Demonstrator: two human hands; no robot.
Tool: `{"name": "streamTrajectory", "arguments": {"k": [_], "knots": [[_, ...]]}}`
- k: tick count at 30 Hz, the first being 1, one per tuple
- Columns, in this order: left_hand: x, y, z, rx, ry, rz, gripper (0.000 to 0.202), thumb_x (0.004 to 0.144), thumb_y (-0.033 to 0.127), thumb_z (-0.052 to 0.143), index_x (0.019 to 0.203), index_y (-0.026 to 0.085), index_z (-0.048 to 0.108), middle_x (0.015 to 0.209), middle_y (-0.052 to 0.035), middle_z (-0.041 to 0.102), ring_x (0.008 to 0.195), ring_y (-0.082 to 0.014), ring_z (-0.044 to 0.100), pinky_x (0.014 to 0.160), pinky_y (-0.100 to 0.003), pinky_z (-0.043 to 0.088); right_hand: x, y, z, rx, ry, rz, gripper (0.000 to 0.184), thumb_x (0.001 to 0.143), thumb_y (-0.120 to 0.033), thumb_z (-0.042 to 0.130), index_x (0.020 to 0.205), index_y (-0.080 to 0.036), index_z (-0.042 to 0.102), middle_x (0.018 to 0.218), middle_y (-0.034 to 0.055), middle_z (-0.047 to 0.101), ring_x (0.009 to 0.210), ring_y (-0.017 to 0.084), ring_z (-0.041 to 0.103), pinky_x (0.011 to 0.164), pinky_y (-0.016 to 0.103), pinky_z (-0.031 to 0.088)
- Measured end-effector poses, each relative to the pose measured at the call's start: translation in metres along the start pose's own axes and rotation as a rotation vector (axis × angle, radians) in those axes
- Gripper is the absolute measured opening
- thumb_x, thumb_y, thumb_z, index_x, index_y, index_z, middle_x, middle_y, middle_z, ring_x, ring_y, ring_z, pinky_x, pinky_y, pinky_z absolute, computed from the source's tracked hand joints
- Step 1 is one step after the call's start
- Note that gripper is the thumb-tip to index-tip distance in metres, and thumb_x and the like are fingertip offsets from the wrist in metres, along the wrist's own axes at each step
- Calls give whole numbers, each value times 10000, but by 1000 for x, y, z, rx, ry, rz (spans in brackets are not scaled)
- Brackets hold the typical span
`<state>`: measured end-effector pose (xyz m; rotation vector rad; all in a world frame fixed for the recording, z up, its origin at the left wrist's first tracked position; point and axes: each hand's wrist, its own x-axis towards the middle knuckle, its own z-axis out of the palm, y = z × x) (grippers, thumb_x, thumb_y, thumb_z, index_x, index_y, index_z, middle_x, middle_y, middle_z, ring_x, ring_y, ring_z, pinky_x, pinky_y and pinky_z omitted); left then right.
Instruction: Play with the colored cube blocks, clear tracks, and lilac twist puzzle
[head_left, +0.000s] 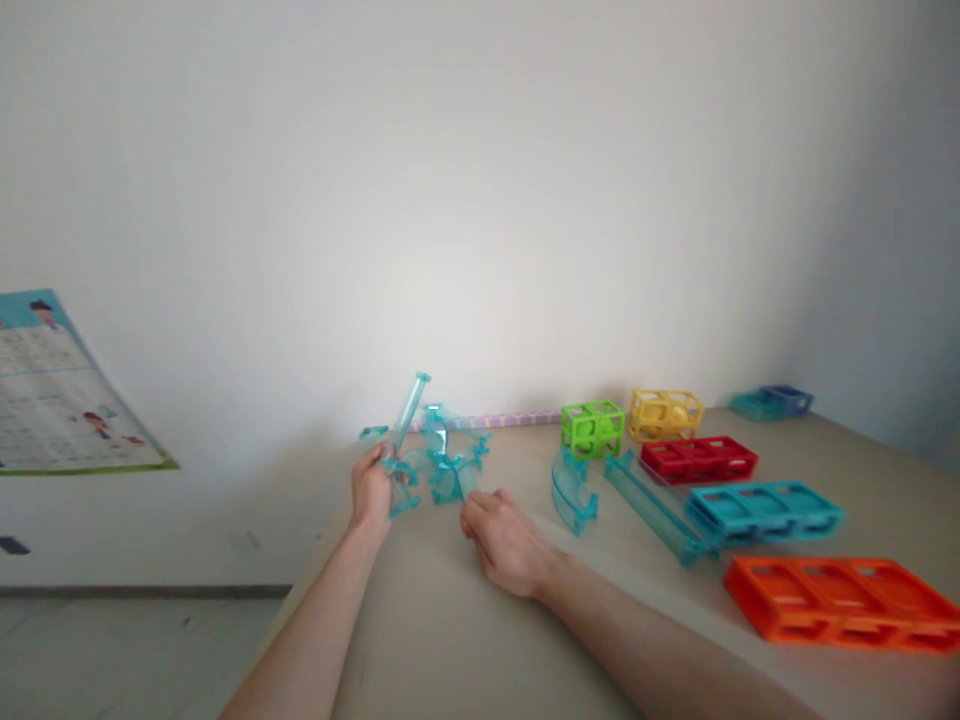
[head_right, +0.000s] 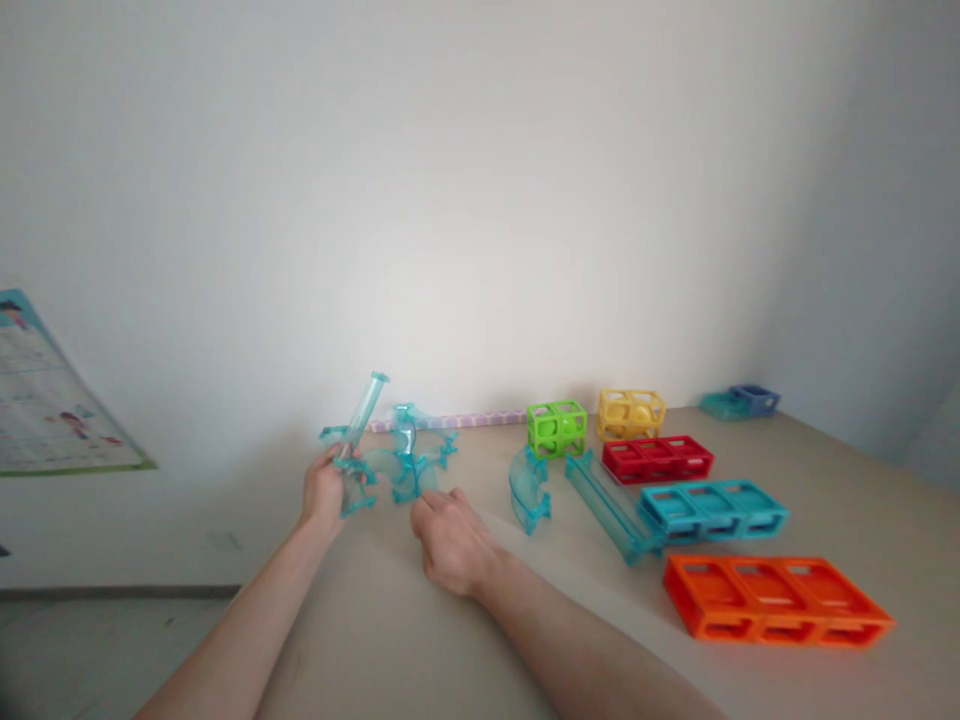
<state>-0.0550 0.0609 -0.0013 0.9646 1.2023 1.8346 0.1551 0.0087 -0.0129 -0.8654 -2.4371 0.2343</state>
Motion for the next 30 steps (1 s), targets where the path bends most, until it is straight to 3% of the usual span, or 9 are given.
{"name": "streamTrajectory", "arguments": {"k": [4, 9, 13, 15, 19, 21, 25, 28, 30], "knots": [[-4, 8, 0, -81, 56, 62, 185, 635, 317, 670, 715, 174, 583, 530, 63, 514, 390, -69, 458, 394, -177, 369, 0, -1, 1, -30, -32, 15, 205, 687, -11, 491, 805, -173, 533, 816, 43, 585, 783, 190, 547, 688, 298, 327], [0, 18, -5, -260, 24, 22, 178, 634, 331, 623, 695, 187, 536, 718, -2, 619, 513, -100, 521, 443, -205, 420, 0, 0, 4, -34, -19, 28, 145, 874, -121, 467, 868, -181, 599, 872, 58, 607, 832, 200, 567, 733, 323, 355], [2, 27, -9, -555, -79, -50, 139, 565, 216, 612, 693, 185, 567, 836, -49, 653, 571, -106, 517, 449, -193, 414, 0, 1, 5, -7, 4, 32, 126, 899, -177, 505, 973, -192, 607, 936, 59, 617, 895, 205, 572, 796, 338, 391], [-1, 31, -8, -608, -176, -56, 173, 547, 184, 622, 719, 178, 611, 873, -72, 657, 580, -106, 507, 433, -183, 401, 0, 0, 5, 35, 87, 62, 178, 906, -205, 513, 1071, -188, 578, 984, 70, 610, 943, 215, 557, 837, 354, 401], [-18, 32, 3, -440, -426, -64, 165, 574, 219, 687, 723, 155, 657, 929, -92, 649, 554, -100, 498, 383, -189, 376, -1, -2, 3, 207, 379, 152, 335, 946, -292, 467, 1258, -171, 465, 998, 80, 576, 936, 207, 528, 876, 366, 415], [-29, 29, 12, -264, -547, -101, 171, 633, 289, 710, 680, 137, 650, 804, -86, 641, 515, -109, 507, 374, -208, 385, -3, -2, 1, 293, 466, 172, 382, 954, -320, 451, 1308, -179, 416, 996, 72, 558, 885, 190, 523, 850, 349, 432], [-53, 17, 29, 142, -650, -115, 305, 706, 433, 701, 704, 129, 671, 553, -20, 562, 398, -123, 503, 364, -242, 405, -8, -1, 0, 398, 605, 208, 303, 955, -352, 428, 1208, -193, 481, 910, 42, 538, 793, 172, 504, 754, 321, 444], [-64, 10, 37, 220, -721, -143, 342, 683, 472, 712, 660, 132, 684, 501, -6, 532, 350, -117, 480, 343, -236, 373, -9, 1, 5, 467, 693, 241, 232, 929, -368, 480, 1076, -194, 525, 869, 29, 543, 771, 166, 499, 727, 312, 443], [-66, 9, 38, 199, -735, -169, 328, 683, 453, 718, 789, 143, 721, 548, -12, 571, 349, -108, 476, 341, -230, 368, -9, 1, 9, 537, 751, 257, 187, 907, -373, 529, 976, -200, 527, 867, 29, 559, 787, 167, 515, 740, 314, 447]]}}
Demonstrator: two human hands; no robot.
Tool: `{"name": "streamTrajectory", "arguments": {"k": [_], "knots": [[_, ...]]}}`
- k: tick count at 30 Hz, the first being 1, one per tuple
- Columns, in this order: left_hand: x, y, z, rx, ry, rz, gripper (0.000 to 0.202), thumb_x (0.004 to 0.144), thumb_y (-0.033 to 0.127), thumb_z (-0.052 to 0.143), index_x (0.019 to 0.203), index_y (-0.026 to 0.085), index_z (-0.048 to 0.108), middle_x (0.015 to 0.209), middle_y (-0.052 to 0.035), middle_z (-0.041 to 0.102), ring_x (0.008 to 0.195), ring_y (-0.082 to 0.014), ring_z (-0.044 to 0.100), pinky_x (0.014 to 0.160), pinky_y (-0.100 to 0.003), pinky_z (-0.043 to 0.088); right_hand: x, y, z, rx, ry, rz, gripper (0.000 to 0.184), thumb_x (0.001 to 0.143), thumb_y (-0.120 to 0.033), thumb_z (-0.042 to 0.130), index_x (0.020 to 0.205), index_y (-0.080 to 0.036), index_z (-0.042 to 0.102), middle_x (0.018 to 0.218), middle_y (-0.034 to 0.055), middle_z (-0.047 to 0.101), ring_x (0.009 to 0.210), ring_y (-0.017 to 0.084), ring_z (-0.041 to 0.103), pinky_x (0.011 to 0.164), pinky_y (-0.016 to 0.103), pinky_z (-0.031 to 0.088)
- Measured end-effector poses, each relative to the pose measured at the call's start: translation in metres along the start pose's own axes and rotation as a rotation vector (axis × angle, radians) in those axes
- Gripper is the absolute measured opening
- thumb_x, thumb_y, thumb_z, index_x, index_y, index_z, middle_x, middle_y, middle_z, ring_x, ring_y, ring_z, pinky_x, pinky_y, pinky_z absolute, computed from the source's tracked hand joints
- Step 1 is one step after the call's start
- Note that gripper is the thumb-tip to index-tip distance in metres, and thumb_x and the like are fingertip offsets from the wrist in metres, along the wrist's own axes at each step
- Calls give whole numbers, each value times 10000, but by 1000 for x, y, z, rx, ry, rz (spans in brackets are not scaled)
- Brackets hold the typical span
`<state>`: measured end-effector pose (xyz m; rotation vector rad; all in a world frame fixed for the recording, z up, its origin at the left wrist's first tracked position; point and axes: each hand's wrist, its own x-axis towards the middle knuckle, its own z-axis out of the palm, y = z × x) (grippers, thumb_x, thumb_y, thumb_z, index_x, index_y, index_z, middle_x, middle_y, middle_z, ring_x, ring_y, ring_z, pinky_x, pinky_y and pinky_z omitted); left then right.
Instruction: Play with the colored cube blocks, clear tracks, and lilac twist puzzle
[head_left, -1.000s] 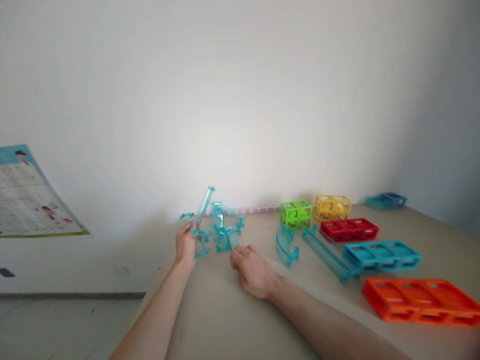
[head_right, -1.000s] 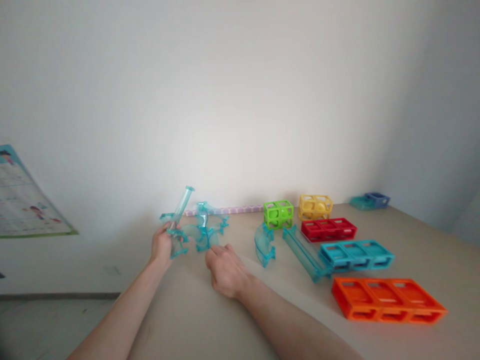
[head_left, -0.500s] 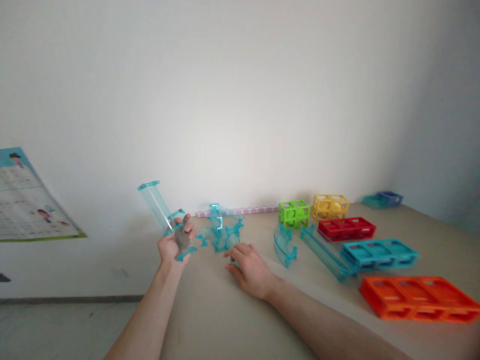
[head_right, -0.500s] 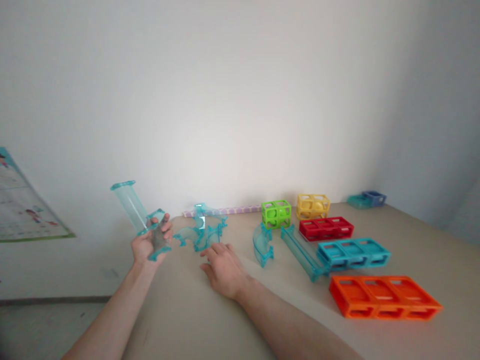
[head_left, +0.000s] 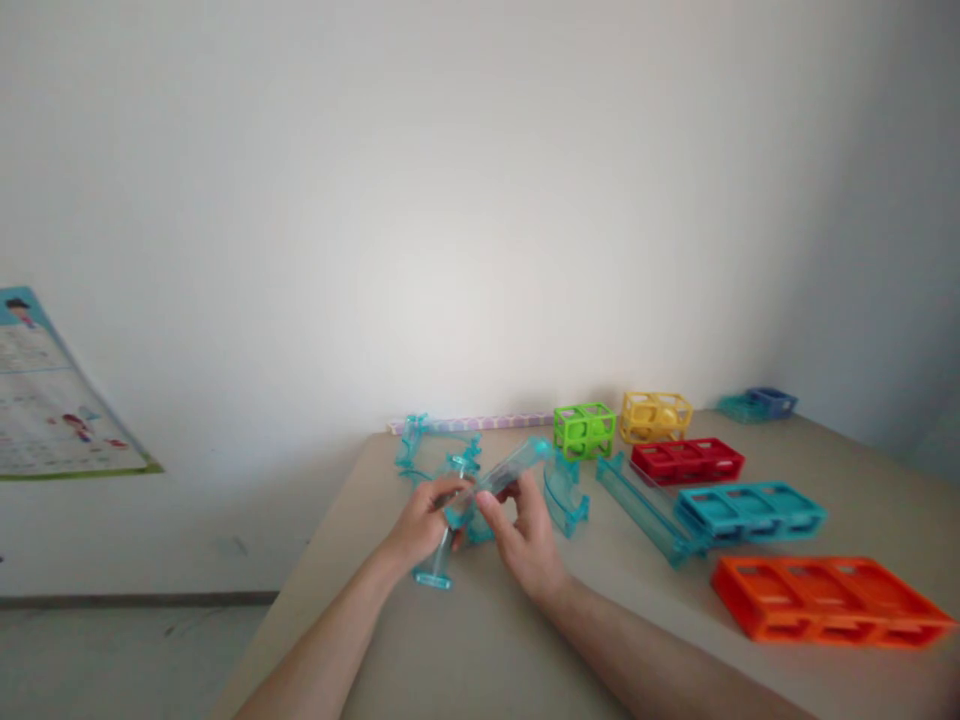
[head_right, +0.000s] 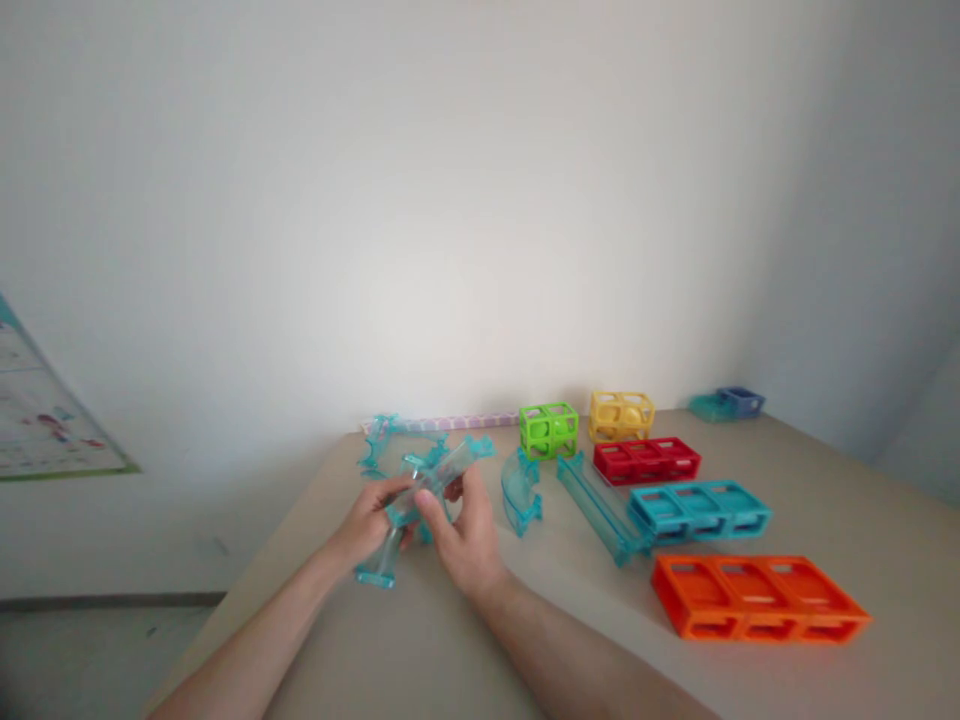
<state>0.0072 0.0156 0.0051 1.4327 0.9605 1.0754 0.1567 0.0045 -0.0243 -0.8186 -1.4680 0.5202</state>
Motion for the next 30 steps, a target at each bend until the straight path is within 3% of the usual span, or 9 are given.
{"name": "streamTrajectory", "arguments": {"k": [2, 4, 8, 12, 15, 17, 20, 25, 30], "knots": [[-1, 1, -1, -81, 37, 15, 408, 720, 416, 692, 1065, 199, 683, 751, -38, 659, 402, -103, 512, 361, -223, 393, -1, -1, 2, 76, 49, 14, 162, 905, -369, 541, 900, -209, 511, 869, 31, 579, 811, 169, 538, 772, 322, 452], [-2, 3, -3, -205, 89, 62, 523, 772, 374, 635, 1278, 283, 537, 968, -53, 667, 486, -100, 553, 392, -210, 416, -1, -5, 2, 116, 85, 32, 160, 915, -369, 525, 884, -213, 510, 897, 41, 602, 845, 173, 562, 806, 332, 452], [-2, 9, -4, -386, 145, 159, 651, 785, 310, 601, 1391, 329, 363, 1003, -51, 646, 557, -98, 556, 431, -195, 405, -3, -14, 0, 128, 68, 166, 241, 925, -421, 492, 1016, -202, 533, 884, 49, 637, 811, 180, 602, 759, 320, 468], [0, 8, -2, -474, 120, 162, 612, 809, 363, 601, 1371, 303, 366, 940, -40, 640, 559, -101, 520, 446, -205, 388, -9, -17, 4, 77, -33, 292, 265, 940, -457, 432, 961, -202, 500, 697, -7, 582, 619, 152, 561, 619, 280, 466], [0, 4, 1, -452, 138, 149, 567, 795, 384, 635, 1318, 257, 456, 901, -30, 648, 590, -104, 537, 520, -224, 430, -13, -20, 6, 60, -126, 230, 256, 957, -397, 409, 1102, -207, 499, 999, 64, 622, 897, 185, 595, 811, 337, 485], [0, 1, 3, -414, 178, 139, 563, 773, 389, 665, 1294, 257, 499, 881, -14, 661, 642, -121, 576, 600, -239, 461, -14, -22, 6, 61, -202, 175, 324, 957, -355, 415, 1250, -224, 460, 1187, 85, 572, 1098, 204, 539, 963, 385, 426], [1, -2, 5, -373, 202, 155, 553, 749, 398, 693, 1265, 265, 545, 968, -20, 685, 813, -171, 630, 738, -267, 480, -15, -22, 6, 40, -269, 140, 389, 945, -312, 438, 1328, -249, 423, 1248, 80, 543, 1160, 208, 507, 1013, 405, 395], [4, -3, 1, -214, 259, 259, 395, 792, 429, 643, 1128, 221, 645, 1107, -64, 664, 966, -207, 607, 837, -283, 467, -17, -14, 7, 15, -251, 125, 389, 918, -274, 489, 1305, -263, 447, 1148, 70, 595, 970, 189, 589, 839, 347, 499], [3, 4, -2, -11, 412, 308, 278, 794, 431, 636, 943, 199, 671, 871, -34, 676, 743, -165, 602, 673, -235, 471, -17, -18, 5, 27, -318, 179, 325, 914, -303, 503, 1230, -231, 484, 923, 36, 619, 689, 138, 577, 586, 254, 486]]}}
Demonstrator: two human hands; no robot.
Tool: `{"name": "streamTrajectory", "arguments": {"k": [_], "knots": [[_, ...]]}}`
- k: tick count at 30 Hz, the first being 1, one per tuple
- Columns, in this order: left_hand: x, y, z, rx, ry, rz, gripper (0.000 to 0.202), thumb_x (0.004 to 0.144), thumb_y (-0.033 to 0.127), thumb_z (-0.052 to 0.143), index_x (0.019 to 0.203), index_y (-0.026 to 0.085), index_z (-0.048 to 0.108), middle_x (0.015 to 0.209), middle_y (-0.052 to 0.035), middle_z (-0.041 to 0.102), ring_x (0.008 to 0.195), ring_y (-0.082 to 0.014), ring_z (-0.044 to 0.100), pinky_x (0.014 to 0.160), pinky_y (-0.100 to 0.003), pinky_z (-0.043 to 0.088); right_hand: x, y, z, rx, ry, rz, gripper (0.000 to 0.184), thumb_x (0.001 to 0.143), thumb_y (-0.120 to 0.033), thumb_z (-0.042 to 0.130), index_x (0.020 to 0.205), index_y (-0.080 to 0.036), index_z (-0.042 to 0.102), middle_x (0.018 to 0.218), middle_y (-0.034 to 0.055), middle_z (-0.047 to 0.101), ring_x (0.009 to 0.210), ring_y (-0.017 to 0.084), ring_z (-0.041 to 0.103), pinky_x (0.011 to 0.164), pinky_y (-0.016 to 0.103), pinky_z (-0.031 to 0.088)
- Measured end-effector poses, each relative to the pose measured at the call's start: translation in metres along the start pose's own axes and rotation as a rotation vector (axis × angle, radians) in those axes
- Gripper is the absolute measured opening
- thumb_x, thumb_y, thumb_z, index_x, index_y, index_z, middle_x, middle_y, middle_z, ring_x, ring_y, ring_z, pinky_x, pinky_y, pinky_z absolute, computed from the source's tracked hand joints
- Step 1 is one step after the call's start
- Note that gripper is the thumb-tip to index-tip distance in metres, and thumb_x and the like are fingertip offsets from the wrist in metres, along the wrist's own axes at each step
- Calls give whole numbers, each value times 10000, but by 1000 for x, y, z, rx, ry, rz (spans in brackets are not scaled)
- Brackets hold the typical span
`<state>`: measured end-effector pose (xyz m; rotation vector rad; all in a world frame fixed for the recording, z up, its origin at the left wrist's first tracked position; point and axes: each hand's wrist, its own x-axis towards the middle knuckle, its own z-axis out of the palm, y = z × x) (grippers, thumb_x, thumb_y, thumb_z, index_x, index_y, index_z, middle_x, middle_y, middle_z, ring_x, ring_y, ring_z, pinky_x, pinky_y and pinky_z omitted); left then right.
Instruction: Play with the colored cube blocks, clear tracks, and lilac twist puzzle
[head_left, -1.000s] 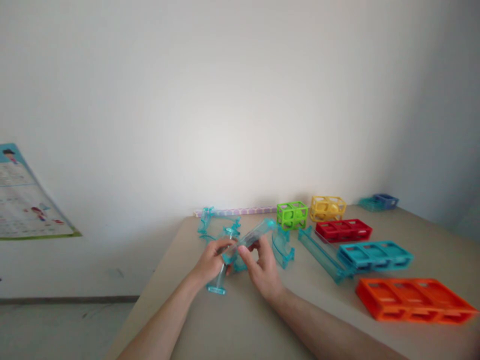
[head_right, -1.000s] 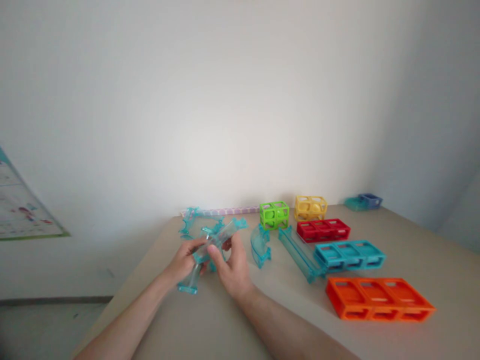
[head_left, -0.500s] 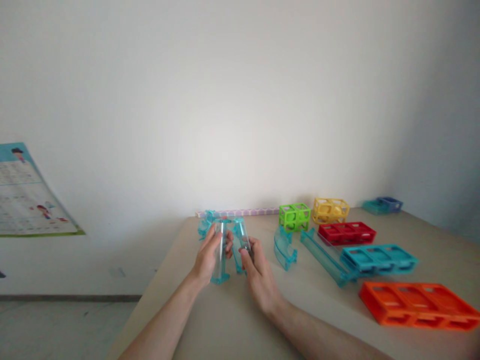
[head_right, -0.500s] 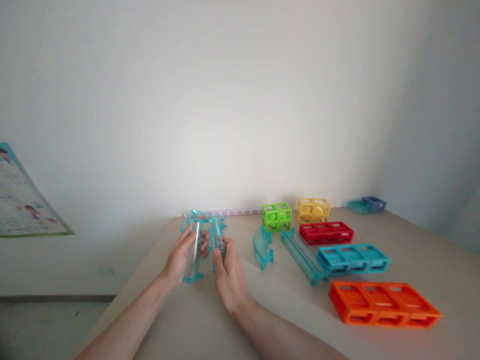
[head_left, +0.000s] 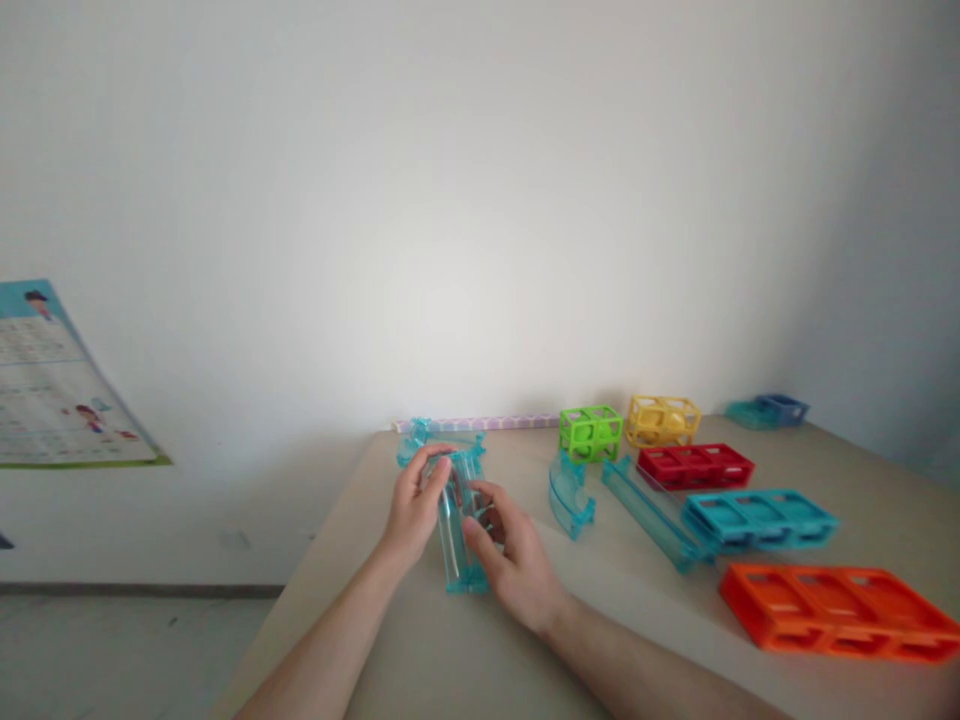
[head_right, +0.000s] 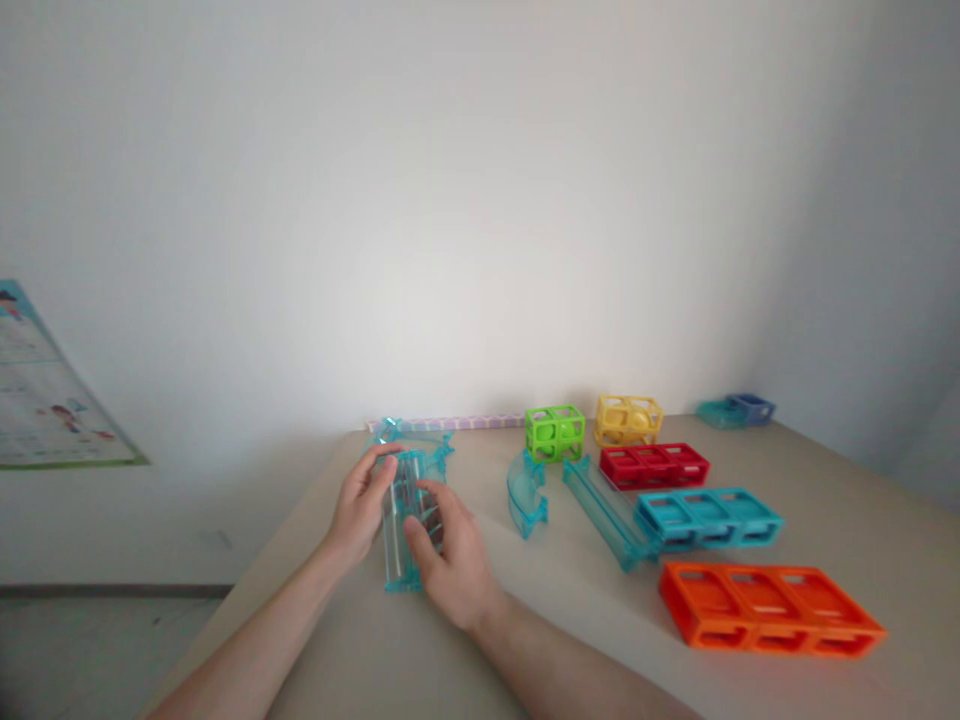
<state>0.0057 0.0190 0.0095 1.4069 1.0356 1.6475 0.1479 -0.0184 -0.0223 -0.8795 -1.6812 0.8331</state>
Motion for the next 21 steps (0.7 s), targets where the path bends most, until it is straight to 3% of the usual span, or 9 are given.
{"name": "streamTrajectory", "arguments": {"k": [2, 5, 13, 17, 19, 21], "knots": [[0, 3, 0, 37, 10, 16, 264, 797, 430, 630, 914, 196, 662, 795, -24, 659, 674, -157, 587, 629, -234, 465, 0, -4, -1, 15, -17, 2, 278, 911, -310, 509, 1175, -225, 502, 872, 12, 603, 612, 113, 545, 522, 226, 447], [-1, 7, 0, 85, 15, 63, 256, 783, 418, 645, 893, 189, 672, 838, -40, 668, 688, -167, 595, 625, -241, 463, 1, -7, -2, 39, -4, 17, 210, 913, -332, 506, 1087, -216, 518, 812, -11, 579, 520, 86, 503, 449, 202, 387], [-1, 7, 1, 176, 24, 143, 225, 781, 379, 653, 890, 185, 690, 886, -45, 680, 760, -176, 609, 702, -250, 465, -1, -9, -1, 28, 1, 19, 174, 938, -347, 461, 1027, -205, 510, 556, -67, 493, 434, 101, 494, 429, 201, 372], [-1, 6, -1, 111, 18, 142, 232, 787, 383, 656, 893, 177, 670, 905, -51, 675, 870, -192, 615, 774, -260, 467, -1, -13, -3, -62, 37, -16, 168, 932, -344, 469, 995, -203, 535, 607, -51, 520, 451, 93, 468, 454, 203, 366], [-1, 5, -4, 25, -33, 142, 202, 795, 365, 657, 872, 177, 656, 962, -59, 670, 964, -201, 603, 836, -272, 456, 0, -15, -5, -133, 43, -53, 160, 923, -329, 484, 1002, -206, 549, 670, -33, 557, 474, 94, 466, 484, 213, 381], [0, 4, -7, -84, -97, 80, 208, 786, 367, 672, 875, 180, 651, 975, -59, 668, 939, -197, 611, 807, -274, 467, 0, -19, -8, -219, 47, -106, 159, 914, -299, 493, 1033, -213, 555, 782, 0, 603, 548, 110, 513, 552, 234, 423]]}}
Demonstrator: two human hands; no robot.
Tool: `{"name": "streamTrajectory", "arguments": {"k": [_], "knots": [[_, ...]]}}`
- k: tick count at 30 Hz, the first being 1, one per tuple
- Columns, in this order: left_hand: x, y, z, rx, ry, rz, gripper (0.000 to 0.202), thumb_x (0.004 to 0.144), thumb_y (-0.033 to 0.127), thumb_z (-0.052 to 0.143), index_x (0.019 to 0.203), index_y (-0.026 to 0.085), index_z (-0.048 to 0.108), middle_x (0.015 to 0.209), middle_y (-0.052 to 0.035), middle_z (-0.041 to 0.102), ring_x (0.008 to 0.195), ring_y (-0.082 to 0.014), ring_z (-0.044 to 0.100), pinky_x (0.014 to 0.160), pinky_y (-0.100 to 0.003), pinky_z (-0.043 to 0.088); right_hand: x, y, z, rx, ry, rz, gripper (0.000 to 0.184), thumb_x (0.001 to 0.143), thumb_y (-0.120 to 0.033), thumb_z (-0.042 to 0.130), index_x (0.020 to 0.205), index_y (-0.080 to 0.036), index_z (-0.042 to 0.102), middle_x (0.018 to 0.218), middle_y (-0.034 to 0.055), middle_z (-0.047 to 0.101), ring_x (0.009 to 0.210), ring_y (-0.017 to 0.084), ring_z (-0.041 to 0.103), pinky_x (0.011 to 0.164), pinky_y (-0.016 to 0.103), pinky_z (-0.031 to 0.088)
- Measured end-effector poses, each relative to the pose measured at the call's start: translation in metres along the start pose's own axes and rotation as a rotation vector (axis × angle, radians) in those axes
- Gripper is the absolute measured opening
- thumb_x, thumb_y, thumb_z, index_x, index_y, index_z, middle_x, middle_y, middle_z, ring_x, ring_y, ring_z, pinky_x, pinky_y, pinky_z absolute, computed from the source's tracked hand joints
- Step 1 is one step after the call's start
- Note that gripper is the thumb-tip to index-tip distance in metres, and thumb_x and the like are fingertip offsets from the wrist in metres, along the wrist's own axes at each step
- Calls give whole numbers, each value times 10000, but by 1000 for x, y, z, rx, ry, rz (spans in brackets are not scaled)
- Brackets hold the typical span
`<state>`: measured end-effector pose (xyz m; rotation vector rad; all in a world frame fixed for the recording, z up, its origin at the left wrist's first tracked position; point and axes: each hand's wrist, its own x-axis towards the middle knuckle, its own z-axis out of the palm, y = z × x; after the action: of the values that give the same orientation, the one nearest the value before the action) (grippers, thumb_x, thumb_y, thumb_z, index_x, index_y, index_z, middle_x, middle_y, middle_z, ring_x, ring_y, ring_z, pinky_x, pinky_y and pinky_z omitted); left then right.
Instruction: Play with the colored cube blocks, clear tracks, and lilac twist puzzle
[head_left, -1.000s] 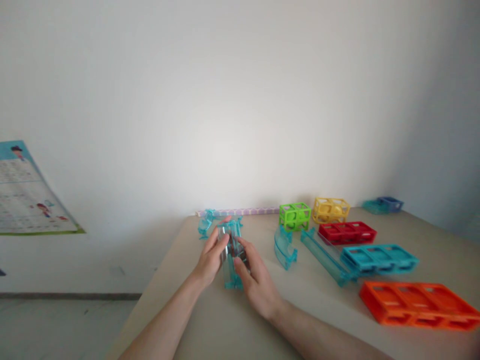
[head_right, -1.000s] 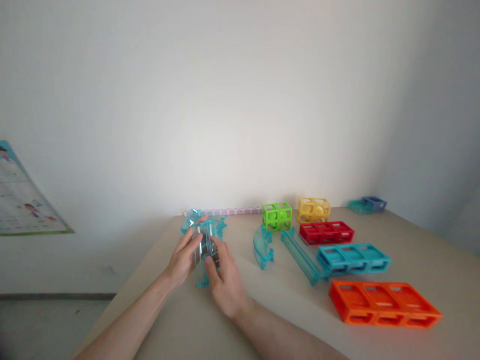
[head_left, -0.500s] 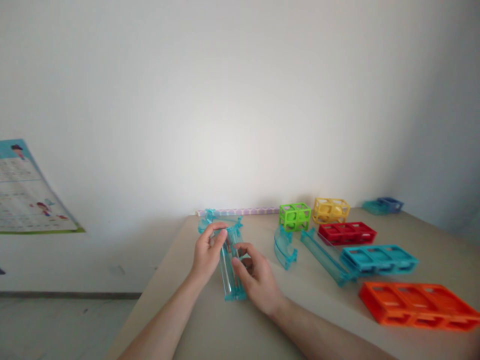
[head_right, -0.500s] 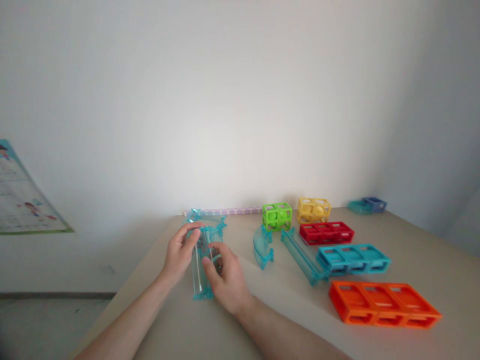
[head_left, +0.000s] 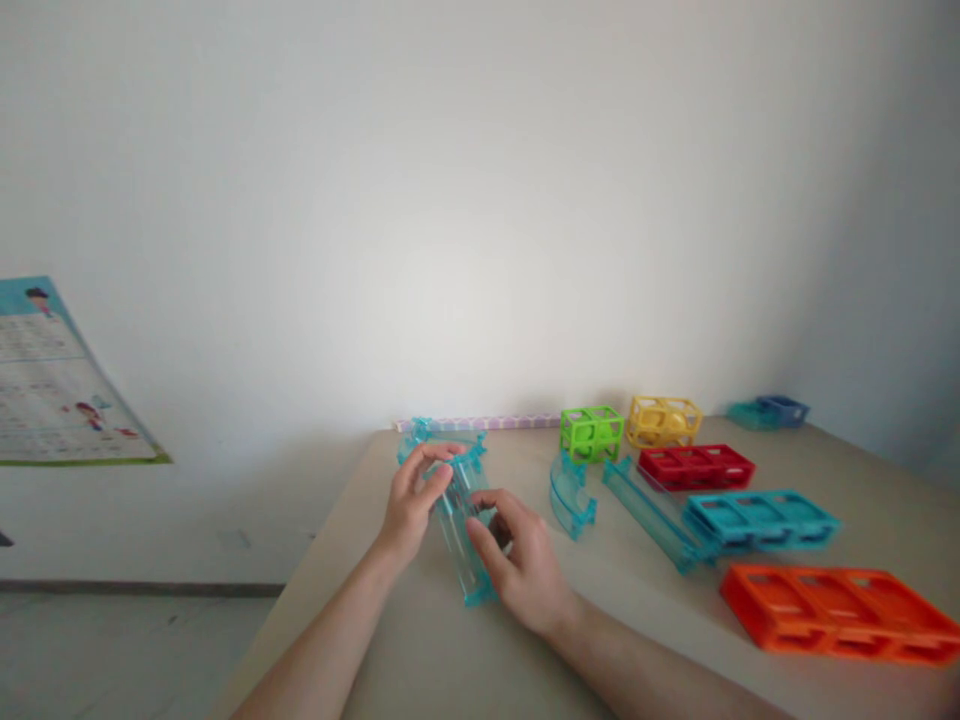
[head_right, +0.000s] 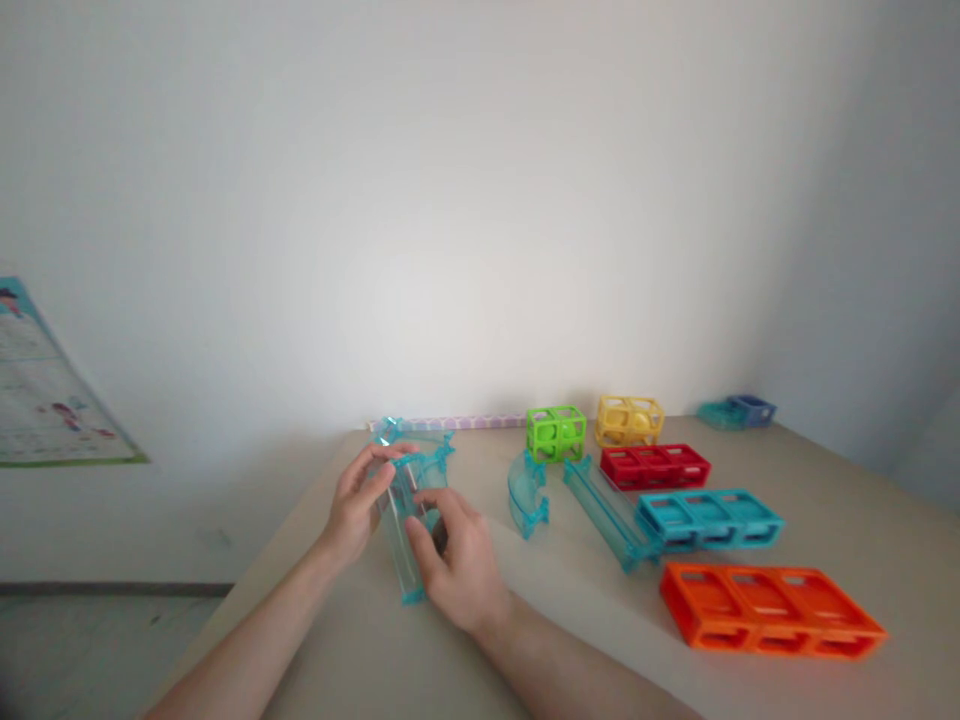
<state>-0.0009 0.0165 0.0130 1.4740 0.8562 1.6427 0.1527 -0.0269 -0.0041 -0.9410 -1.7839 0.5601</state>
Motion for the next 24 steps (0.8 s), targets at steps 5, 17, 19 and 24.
{"name": "streamTrajectory", "arguments": {"k": [5, 17, 19, 24], "knots": [[-2, 1, 0, -193, -46, -205, 334, 758, 387, 702, 1019, 178, 688, 965, -65, 672, 806, -165, 616, 703, -254, 475, -9, -23, -10, -266, 154, -287, 332, 840, -133, 486, 1164, -190, 536, 1271, 141, 479, 1111, 267, 492, 908, 429, 400], [-21, -7, 17, -76, -617, -175, 278, 673, 354, 776, 873, 169, 724, 1041, -88, 578, 977, -217, 529, 851, -303, 423, -28, -33, 24, -253, -409, -910, 194, 976, -249, 420, 1088, -183, 564, 868, 10, 611, 828, 150, 531, 745, 271, 409], [-22, -8, 19, 45, -770, -157, 298, 647, 379, 791, 857, 173, 738, 1015, -75, 562, 936, -198, 527, 813, -281, 421, -28, -32, 25, -303, -438, -890, 193, 965, -249, 437, 1062, -161, 579, 835, 14, 600, 803, 155, 526, 718, 282, 403], [-23, -6, 24, 252, -926, -116, 349, 616, 450, 804, 879, 224, 764, 988, -35, 558, 871, -160, 541, 817, -273, 405, -26, -36, 22, -361, -510, -878, 175, 959, -266, 459, 934, -172, 604, 779, -4, 562, 742, 146, 498, 623, 290, 358]]}}
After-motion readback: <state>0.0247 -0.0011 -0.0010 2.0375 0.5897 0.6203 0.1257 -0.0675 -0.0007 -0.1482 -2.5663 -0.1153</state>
